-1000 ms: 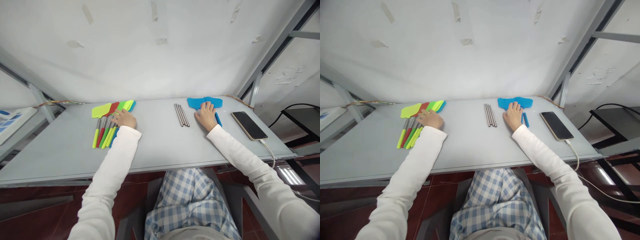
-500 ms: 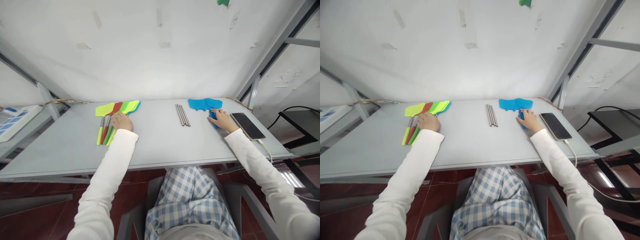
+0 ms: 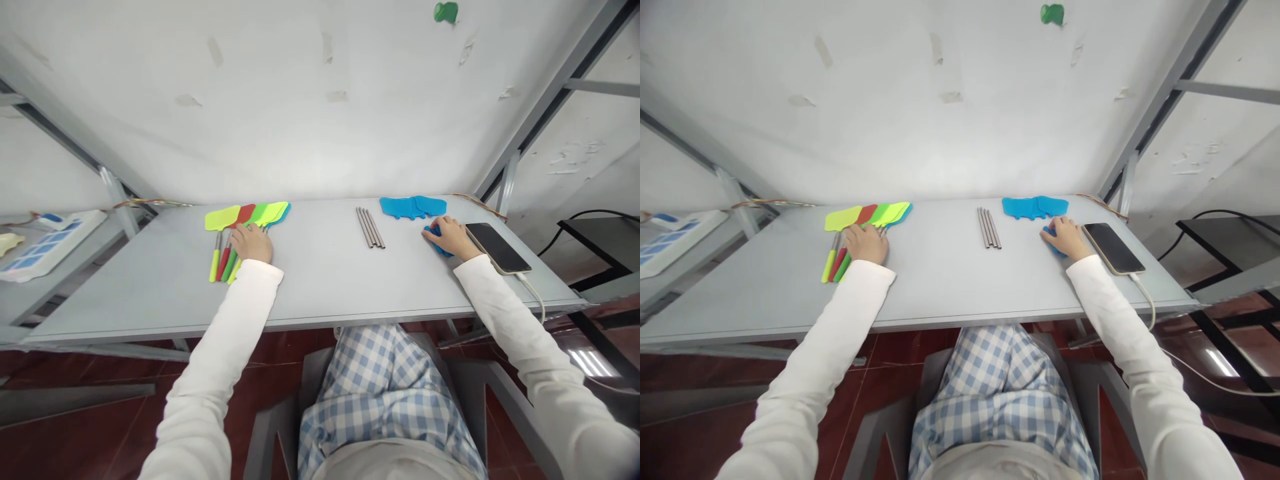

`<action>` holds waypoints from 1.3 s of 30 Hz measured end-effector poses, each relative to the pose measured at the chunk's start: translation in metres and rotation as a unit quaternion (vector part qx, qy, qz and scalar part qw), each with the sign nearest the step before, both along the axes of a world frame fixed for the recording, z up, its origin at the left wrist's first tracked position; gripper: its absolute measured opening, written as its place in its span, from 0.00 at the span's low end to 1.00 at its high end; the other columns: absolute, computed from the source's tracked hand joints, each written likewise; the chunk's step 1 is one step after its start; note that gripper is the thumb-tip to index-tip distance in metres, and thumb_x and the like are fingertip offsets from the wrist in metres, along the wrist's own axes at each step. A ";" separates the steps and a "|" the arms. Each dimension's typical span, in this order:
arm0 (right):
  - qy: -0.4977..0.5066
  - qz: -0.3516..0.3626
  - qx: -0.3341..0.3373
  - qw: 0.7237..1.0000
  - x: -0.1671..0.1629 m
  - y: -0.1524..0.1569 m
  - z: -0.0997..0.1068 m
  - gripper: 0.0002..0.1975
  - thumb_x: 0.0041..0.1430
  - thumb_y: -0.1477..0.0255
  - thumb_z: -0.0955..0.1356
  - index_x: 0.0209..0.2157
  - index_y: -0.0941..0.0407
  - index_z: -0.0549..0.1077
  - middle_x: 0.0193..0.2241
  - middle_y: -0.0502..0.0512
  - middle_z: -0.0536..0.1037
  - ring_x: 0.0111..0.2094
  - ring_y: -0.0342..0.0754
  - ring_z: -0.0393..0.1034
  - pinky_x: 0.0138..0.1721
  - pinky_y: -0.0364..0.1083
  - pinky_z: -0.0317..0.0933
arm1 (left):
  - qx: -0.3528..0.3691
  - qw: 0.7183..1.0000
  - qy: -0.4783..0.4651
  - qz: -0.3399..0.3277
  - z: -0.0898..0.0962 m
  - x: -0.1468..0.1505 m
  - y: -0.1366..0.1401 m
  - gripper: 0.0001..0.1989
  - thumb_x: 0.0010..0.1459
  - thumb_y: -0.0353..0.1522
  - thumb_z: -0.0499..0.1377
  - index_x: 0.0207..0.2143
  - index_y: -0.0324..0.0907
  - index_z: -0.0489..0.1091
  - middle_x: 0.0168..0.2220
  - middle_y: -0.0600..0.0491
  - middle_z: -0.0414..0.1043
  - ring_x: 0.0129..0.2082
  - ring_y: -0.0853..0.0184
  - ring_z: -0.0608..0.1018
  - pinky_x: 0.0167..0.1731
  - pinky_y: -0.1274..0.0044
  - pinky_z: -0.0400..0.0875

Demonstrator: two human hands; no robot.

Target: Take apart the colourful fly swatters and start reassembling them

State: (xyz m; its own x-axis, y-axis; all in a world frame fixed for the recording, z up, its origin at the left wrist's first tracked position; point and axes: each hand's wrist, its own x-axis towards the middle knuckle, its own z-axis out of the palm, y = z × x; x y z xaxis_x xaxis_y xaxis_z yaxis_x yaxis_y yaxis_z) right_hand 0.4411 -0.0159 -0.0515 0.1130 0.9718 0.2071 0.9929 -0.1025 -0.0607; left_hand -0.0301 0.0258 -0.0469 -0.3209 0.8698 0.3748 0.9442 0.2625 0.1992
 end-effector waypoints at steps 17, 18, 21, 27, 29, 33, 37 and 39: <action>-0.004 0.145 0.168 0.975 -0.072 -0.012 0.017 0.16 0.64 0.67 0.58 0.41 0.57 0.74 0.46 0.66 0.70 0.45 0.59 0.61 0.45 0.55 0.52 | -0.087 0.986 0.003 -0.144 -0.001 0.037 -0.017 0.18 0.60 0.31 0.47 0.49 0.31 0.66 0.49 0.32 0.68 0.52 0.48 0.71 0.49 0.63 0.65; -0.005 0.161 0.163 0.973 -0.079 -0.012 0.018 0.16 0.64 0.67 0.58 0.41 0.57 0.74 0.46 0.65 0.70 0.46 0.59 0.60 0.45 0.55 0.52 | -0.090 0.984 -0.003 -0.151 0.000 0.037 -0.015 0.18 0.60 0.31 0.47 0.49 0.31 0.66 0.49 0.32 0.68 0.52 0.48 0.71 0.50 0.63 0.65; 0.005 0.201 0.150 0.968 -0.100 -0.014 0.020 0.14 0.64 0.68 0.58 0.40 0.57 0.74 0.47 0.65 0.69 0.46 0.58 0.60 0.46 0.55 0.52 | -0.075 0.983 -0.061 -0.158 0.008 0.029 -0.003 0.15 0.61 0.31 0.48 0.45 0.32 0.68 0.47 0.33 0.69 0.51 0.51 0.72 0.51 0.63 0.65; 0.218 0.257 0.143 0.930 -0.145 -0.014 0.032 0.16 0.65 0.62 0.58 0.40 0.56 0.71 0.42 0.62 0.70 0.44 0.54 0.62 0.48 0.55 0.55 | 0.085 0.925 -0.282 -0.240 0.031 0.055 -0.005 0.06 0.60 0.31 0.50 0.39 0.41 0.64 0.42 0.45 0.70 0.39 0.65 0.75 0.41 0.72 0.70; 0.366 0.264 0.137 0.882 -0.166 -0.010 0.039 0.19 0.65 0.56 0.58 0.45 0.56 0.67 0.43 0.61 0.70 0.42 0.50 0.64 0.47 0.52 0.59 | 0.099 0.883 -0.337 -0.312 0.036 0.085 -0.018 0.05 0.60 0.32 0.52 0.39 0.42 0.62 0.42 0.48 0.70 0.35 0.68 0.75 0.35 0.75 0.70; 0.603 0.162 0.158 0.765 -0.201 0.006 0.053 0.28 0.58 0.47 0.62 0.50 0.54 0.60 0.45 0.58 0.70 0.41 0.47 0.68 0.45 0.49 0.65 | 0.091 0.827 -0.379 -0.406 0.041 0.144 -0.041 0.07 0.58 0.31 0.55 0.39 0.43 0.59 0.40 0.50 0.71 0.34 0.70 0.76 0.35 0.77 0.70; 0.666 0.099 0.206 0.710 -0.205 0.025 0.060 0.36 0.53 0.49 0.67 0.56 0.55 0.54 0.47 0.60 0.70 0.48 0.50 0.68 0.50 0.52 0.66 | 0.074 0.821 -0.397 -0.403 0.043 0.172 -0.046 0.08 0.58 0.29 0.55 0.37 0.45 0.56 0.37 0.50 0.71 0.34 0.67 0.76 0.35 0.75 0.69; 0.659 0.097 0.224 0.711 -0.199 0.030 0.060 0.43 0.51 0.51 0.70 0.60 0.55 0.50 0.52 0.63 0.67 0.53 0.52 0.66 0.53 0.54 0.64 | 0.072 0.828 -0.399 -0.388 0.042 0.176 -0.043 0.09 0.57 0.28 0.55 0.36 0.45 0.55 0.37 0.50 0.70 0.34 0.66 0.76 0.35 0.74 0.69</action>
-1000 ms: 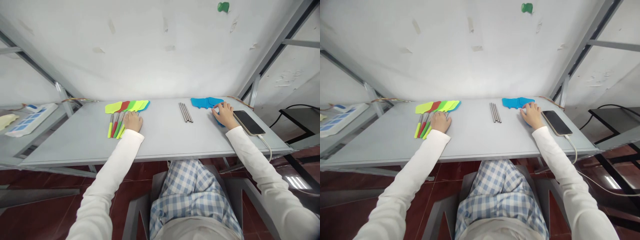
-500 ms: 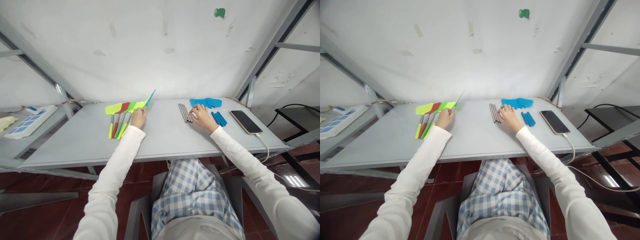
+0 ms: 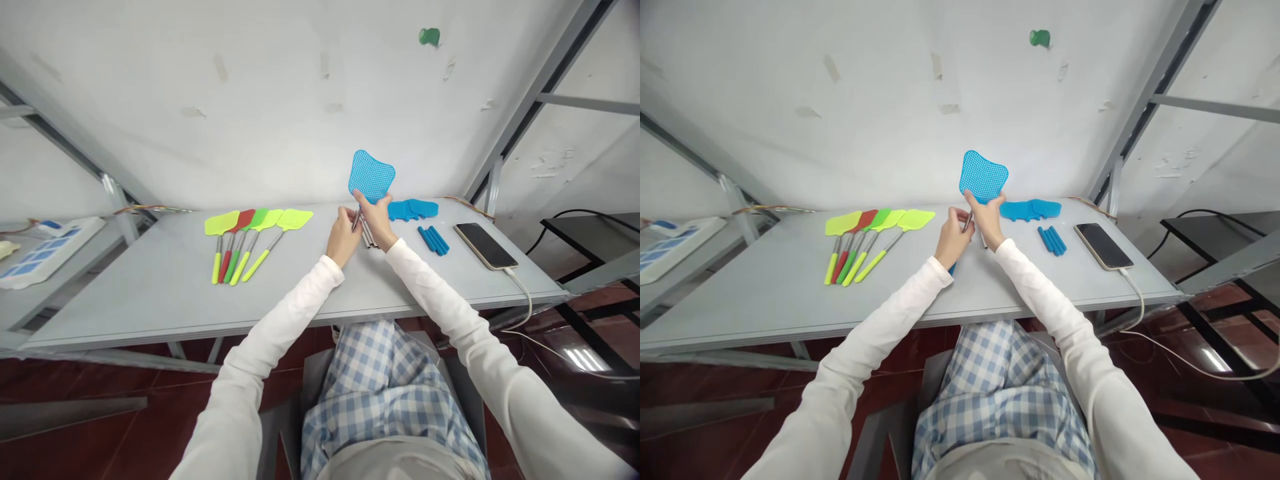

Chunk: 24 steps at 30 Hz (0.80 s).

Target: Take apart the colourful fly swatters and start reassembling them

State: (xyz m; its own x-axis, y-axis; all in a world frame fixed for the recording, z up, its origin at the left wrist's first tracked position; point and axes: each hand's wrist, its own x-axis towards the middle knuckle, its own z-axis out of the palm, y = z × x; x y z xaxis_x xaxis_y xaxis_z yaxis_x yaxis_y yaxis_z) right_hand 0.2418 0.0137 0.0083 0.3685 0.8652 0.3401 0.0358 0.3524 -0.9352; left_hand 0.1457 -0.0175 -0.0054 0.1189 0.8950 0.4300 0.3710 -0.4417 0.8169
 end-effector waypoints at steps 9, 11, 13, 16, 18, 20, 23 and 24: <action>-0.119 -0.068 0.020 0.990 0.019 0.019 -0.016 0.52 0.48 0.53 0.71 0.65 0.54 0.39 0.65 0.66 0.46 0.67 0.57 0.43 0.64 0.60 0.47 | -0.053 0.997 -0.048 -0.017 -0.015 0.013 0.024 0.06 0.62 0.34 0.53 0.36 0.44 0.57 0.35 0.52 0.71 0.35 0.68 0.75 0.37 0.76 0.66; -0.109 -0.063 0.011 0.992 0.021 0.026 -0.020 0.47 0.53 0.58 0.69 0.65 0.55 0.39 0.63 0.67 0.51 0.63 0.55 0.52 0.61 0.58 0.53 | -0.082 0.994 -0.073 -0.017 -0.018 0.019 0.032 0.04 0.64 0.34 0.50 0.36 0.44 0.59 0.31 0.54 0.70 0.32 0.70 0.74 0.35 0.78 0.65; -0.066 -0.044 -0.019 0.997 0.023 0.033 -0.022 0.43 0.55 0.64 0.67 0.64 0.56 0.38 0.59 0.68 0.58 0.55 0.52 0.63 0.54 0.54 0.63 | -0.143 0.984 -0.107 -0.028 -0.019 0.024 0.039 0.05 0.65 0.34 0.48 0.36 0.43 0.59 0.28 0.57 0.67 0.24 0.72 0.70 0.27 0.80 0.62; 0.001 -0.016 -0.069 0.998 0.026 0.043 -0.024 0.37 0.54 0.69 0.67 0.60 0.56 0.44 0.51 0.62 0.68 0.42 0.47 0.70 0.42 0.48 0.68 | -0.239 0.953 -0.175 -0.057 -0.021 0.029 0.050 0.05 0.65 0.35 0.49 0.36 0.43 0.59 0.24 0.61 0.62 0.14 0.77 0.60 0.17 0.82 0.51; -0.007 0.001 -0.092 0.996 0.029 0.048 -0.026 0.29 0.53 0.67 0.67 0.55 0.56 0.53 0.45 0.57 0.71 0.37 0.44 0.70 0.40 0.45 0.66 | -0.282 0.930 -0.224 -0.076 -0.022 0.030 0.056 0.04 0.63 0.34 0.51 0.36 0.43 0.59 0.22 0.63 0.58 0.12 0.79 0.56 0.15 0.84 0.46; -0.049 0.016 -0.111 0.992 0.031 0.051 -0.029 0.20 0.55 0.65 0.66 0.47 0.56 0.61 0.38 0.53 0.71 0.34 0.43 0.68 0.40 0.45 0.64 | -0.315 0.907 -0.261 -0.097 -0.024 0.030 0.060 0.04 0.62 0.33 0.52 0.35 0.43 0.59 0.20 0.64 0.55 0.11 0.80 0.55 0.14 0.84 0.44; -0.115 0.020 -0.113 0.987 0.032 0.051 -0.033 0.13 0.57 0.62 0.65 0.39 0.55 0.63 0.30 0.48 0.68 0.33 0.43 0.66 0.40 0.45 0.61 | -0.339 0.890 -0.282 -0.119 -0.027 0.029 0.061 0.05 0.61 0.33 0.50 0.31 0.43 0.59 0.19 0.64 0.53 0.11 0.79 0.56 0.12 0.85 0.45; -0.130 0.019 -0.108 0.985 0.032 0.051 -0.035 0.13 0.57 0.61 0.65 0.39 0.54 0.62 0.29 0.47 0.67 0.32 0.43 0.66 0.40 0.45 0.61 | -0.339 0.888 -0.286 -0.124 -0.028 0.029 0.060 0.05 0.61 0.33 0.49 0.31 0.43 0.59 0.18 0.64 0.54 0.11 0.78 0.56 0.12 0.84 0.45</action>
